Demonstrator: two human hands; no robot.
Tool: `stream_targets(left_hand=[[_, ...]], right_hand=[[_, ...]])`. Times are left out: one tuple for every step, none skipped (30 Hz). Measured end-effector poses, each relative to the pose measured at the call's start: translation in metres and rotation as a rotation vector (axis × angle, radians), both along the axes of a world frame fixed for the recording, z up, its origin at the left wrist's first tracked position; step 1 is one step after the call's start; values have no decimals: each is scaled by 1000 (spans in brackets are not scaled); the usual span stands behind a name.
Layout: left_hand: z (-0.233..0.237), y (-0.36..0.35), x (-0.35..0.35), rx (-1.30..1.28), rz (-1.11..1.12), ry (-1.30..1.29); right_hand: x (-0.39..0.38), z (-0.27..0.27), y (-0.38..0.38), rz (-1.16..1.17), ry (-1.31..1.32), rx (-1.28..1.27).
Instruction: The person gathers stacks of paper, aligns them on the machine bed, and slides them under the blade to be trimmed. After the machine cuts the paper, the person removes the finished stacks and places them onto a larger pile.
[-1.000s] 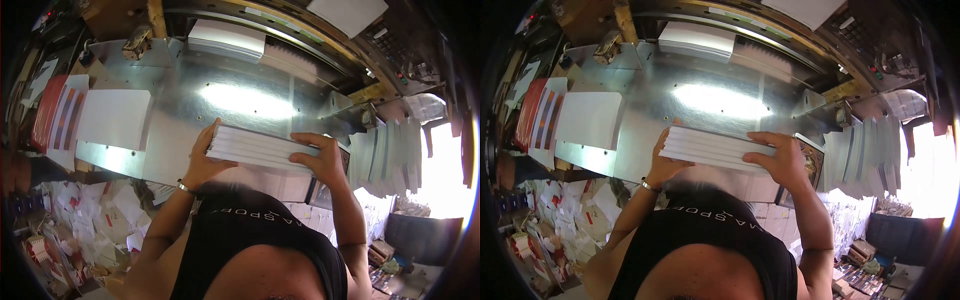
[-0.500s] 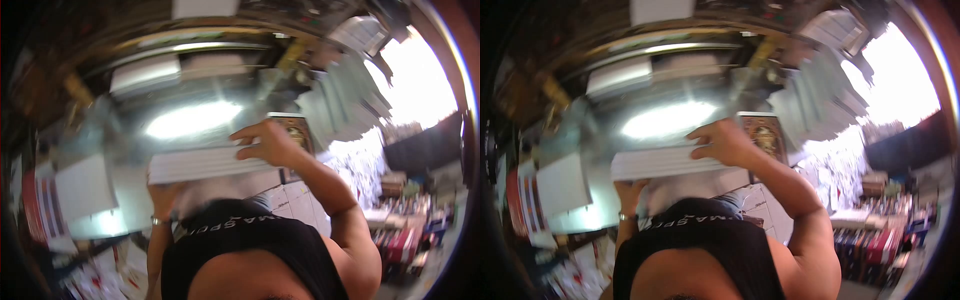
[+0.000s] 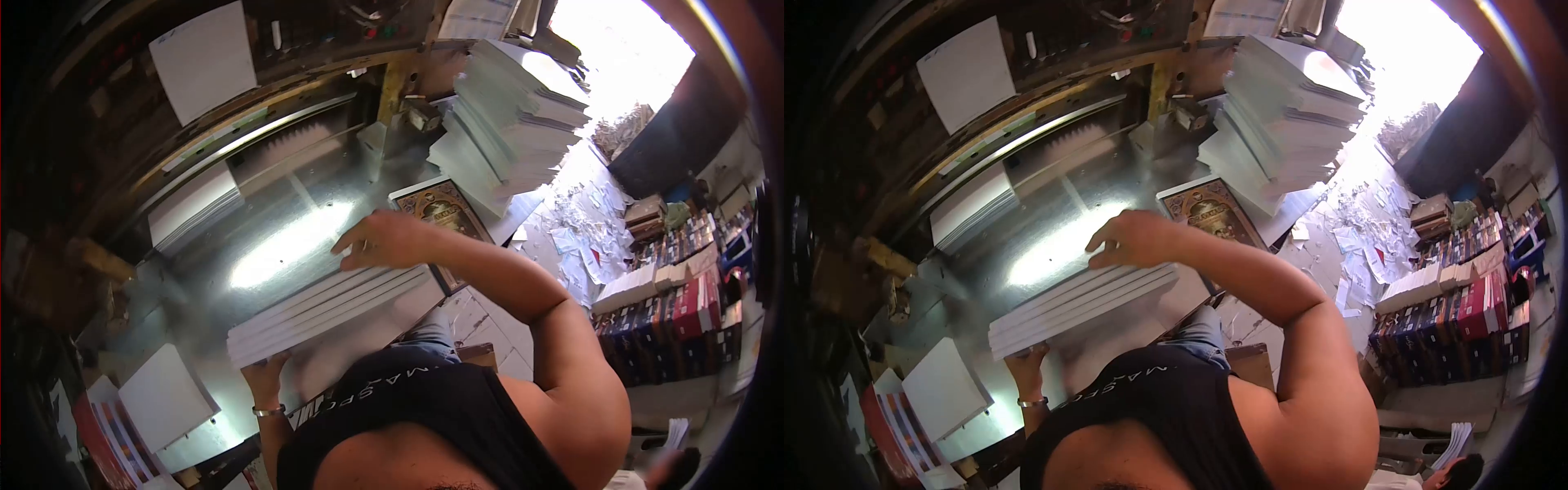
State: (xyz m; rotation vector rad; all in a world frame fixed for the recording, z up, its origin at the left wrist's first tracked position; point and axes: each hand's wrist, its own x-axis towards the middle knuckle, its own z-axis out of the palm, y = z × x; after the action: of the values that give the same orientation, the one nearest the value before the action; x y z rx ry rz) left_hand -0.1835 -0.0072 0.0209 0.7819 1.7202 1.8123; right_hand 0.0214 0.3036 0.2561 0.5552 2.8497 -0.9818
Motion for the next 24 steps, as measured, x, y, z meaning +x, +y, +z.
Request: stream_targets(left_hand=[[0,2,-1,1,-22,28],[3,-1,-3,-7,-35,54],[11,-3,0,13,-31,30],[20,2,5,35,-25,8],[27,5,9,63,-23,-14],[34,6,13,87,3,-11],[42,10,18,117,20,-7],[46,13,20,153,27,-3],[39,10,17,84,16,11],[23,1,11,20,-4,24],[12,-5,8,-39,-30,40],[8,-4,6,-3,-29,56],[5,-3,5,36,-23,71],[3,1,4,73,-9,84],[7,6,6,81,18,38],[14,6,9,84,47,-12],[18,6,13,81,75,-65],[17,7,14,77,72,-61],[15,6,12,72,69,-56],[13,6,10,66,66,-50],[12,7,9,71,51,-38],[11,6,9,73,39,-26],[12,5,9,72,30,-11],[19,7,11,81,52,-23]], right_hand=[[-3,-8,8,0,32,1],[-7,-15,17,25,64,25],[-11,-23,27,52,98,43],[-16,-29,33,78,132,62],[-21,-27,34,114,114,87],[-24,-18,35,144,95,120],[-27,-13,35,166,77,162],[-30,-17,35,176,59,227],[-32,-21,38,175,38,301],[-30,-19,41,165,12,381],[-25,-12,39,133,-6,408],[-19,-3,32,99,-22,439],[-13,5,29,69,-37,471],[1,11,33,-3,94,502],[22,16,41,-66,226,530],[46,21,46,-123,356,550],[70,36,42,-318,416,461],[97,52,38,-512,476,369],[127,48,43,-690,601,326],[155,41,50,-866,730,279],[178,39,52,-922,939,299],[198,40,53,-970,1150,312],[217,44,54,-1045,1270,283],[230,48,56,-1118,1393,247]])
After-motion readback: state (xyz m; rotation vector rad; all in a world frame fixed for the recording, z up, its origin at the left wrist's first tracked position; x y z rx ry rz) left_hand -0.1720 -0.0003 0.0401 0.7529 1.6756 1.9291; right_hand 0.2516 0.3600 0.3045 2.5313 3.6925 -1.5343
